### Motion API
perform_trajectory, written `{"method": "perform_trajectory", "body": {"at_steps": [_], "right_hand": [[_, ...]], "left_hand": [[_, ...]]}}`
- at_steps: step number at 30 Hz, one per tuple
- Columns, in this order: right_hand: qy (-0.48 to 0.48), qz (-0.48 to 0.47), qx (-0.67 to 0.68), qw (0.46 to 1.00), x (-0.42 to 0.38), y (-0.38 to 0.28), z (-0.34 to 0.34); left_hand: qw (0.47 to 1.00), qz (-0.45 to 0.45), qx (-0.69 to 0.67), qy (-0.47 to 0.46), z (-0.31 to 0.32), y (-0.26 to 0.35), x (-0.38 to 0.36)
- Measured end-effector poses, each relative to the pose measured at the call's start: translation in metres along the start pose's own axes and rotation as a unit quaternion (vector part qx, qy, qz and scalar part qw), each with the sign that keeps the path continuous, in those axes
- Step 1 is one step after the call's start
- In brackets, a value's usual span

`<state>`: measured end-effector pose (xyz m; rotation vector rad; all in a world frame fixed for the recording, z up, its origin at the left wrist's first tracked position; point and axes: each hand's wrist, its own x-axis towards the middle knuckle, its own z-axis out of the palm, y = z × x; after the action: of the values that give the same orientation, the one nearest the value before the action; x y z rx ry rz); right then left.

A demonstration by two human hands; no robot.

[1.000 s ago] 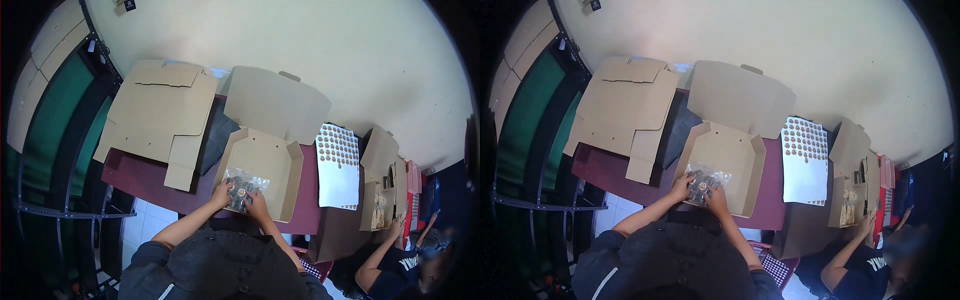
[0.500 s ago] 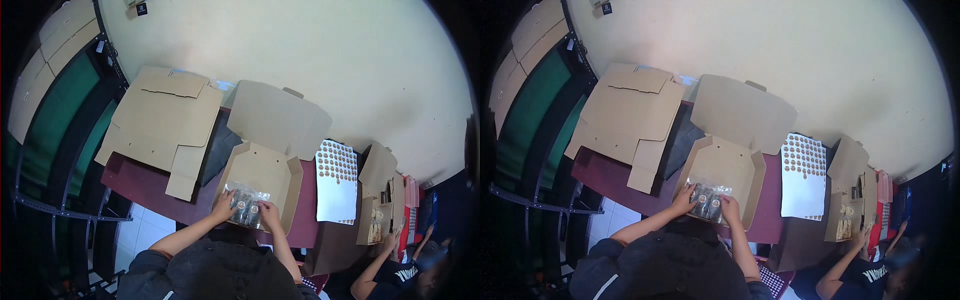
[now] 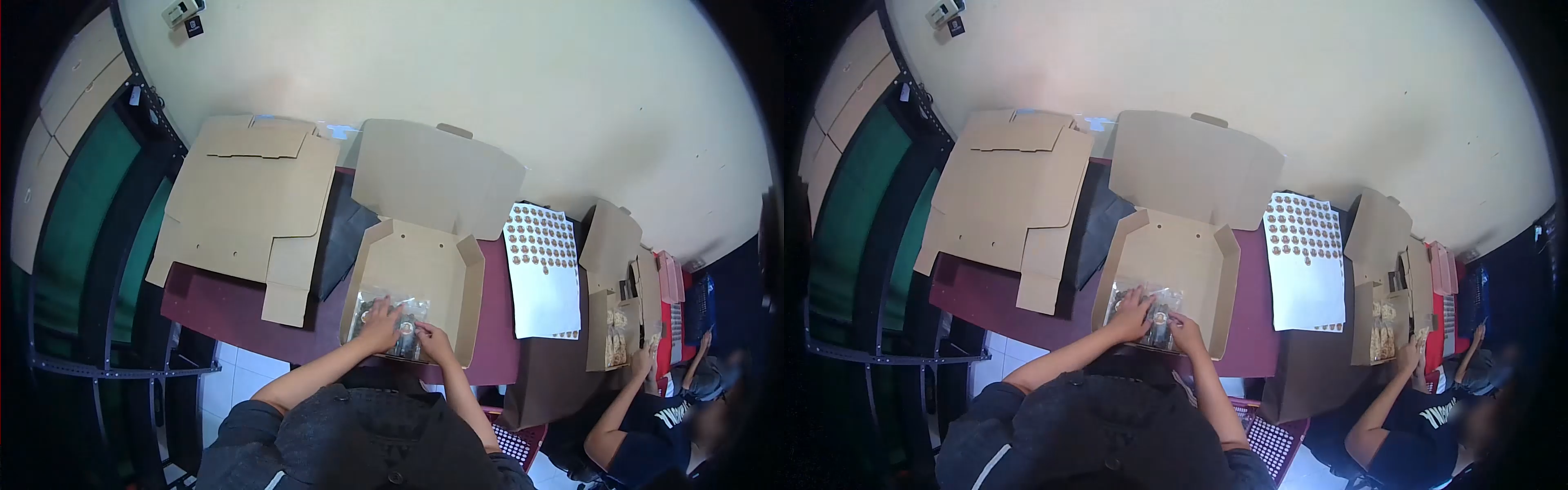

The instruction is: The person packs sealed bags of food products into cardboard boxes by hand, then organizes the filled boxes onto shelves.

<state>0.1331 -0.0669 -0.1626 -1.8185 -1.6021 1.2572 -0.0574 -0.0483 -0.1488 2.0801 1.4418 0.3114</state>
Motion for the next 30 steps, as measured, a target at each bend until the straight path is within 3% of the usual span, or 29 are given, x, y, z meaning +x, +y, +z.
{"method": "perform_trajectory", "body": {"at_steps": [2,4,10,21,23,26,28,30], "right_hand": [[-0.012,0.027,-0.002,1.000,-0.004,-0.003,-0.002],[-0.019,0.026,0.012,0.999,0.001,0.018,0.004],[-0.018,-0.005,0.085,0.996,-0.007,0.004,0.005],[-0.054,0.038,0.083,0.994,-0.010,-0.001,0.006],[0.085,-0.115,-0.081,0.986,-0.003,0.019,0.020],[0.102,-0.184,-0.142,0.967,-0.014,-0.026,0.011],[0.083,-0.211,-0.155,0.961,-0.012,-0.027,0.017],[-0.005,-0.238,-0.202,0.950,-0.009,-0.024,0.025]], "left_hand": [[0.999,-0.034,0.010,-0.029,-0.004,-0.006,-0.001],[0.985,-0.159,-0.022,-0.066,-0.013,-0.006,-0.007],[0.984,-0.147,-0.053,-0.088,-0.003,-0.025,-0.004],[0.984,-0.116,-0.120,-0.060,-0.002,-0.034,-0.008],[0.983,-0.113,-0.132,-0.050,-0.005,-0.034,-0.010],[0.986,-0.116,-0.114,-0.041,-0.003,-0.034,-0.012],[0.988,-0.104,-0.111,-0.027,0.000,-0.037,-0.013],[0.985,-0.098,-0.139,0.019,-0.002,-0.036,-0.014]]}}
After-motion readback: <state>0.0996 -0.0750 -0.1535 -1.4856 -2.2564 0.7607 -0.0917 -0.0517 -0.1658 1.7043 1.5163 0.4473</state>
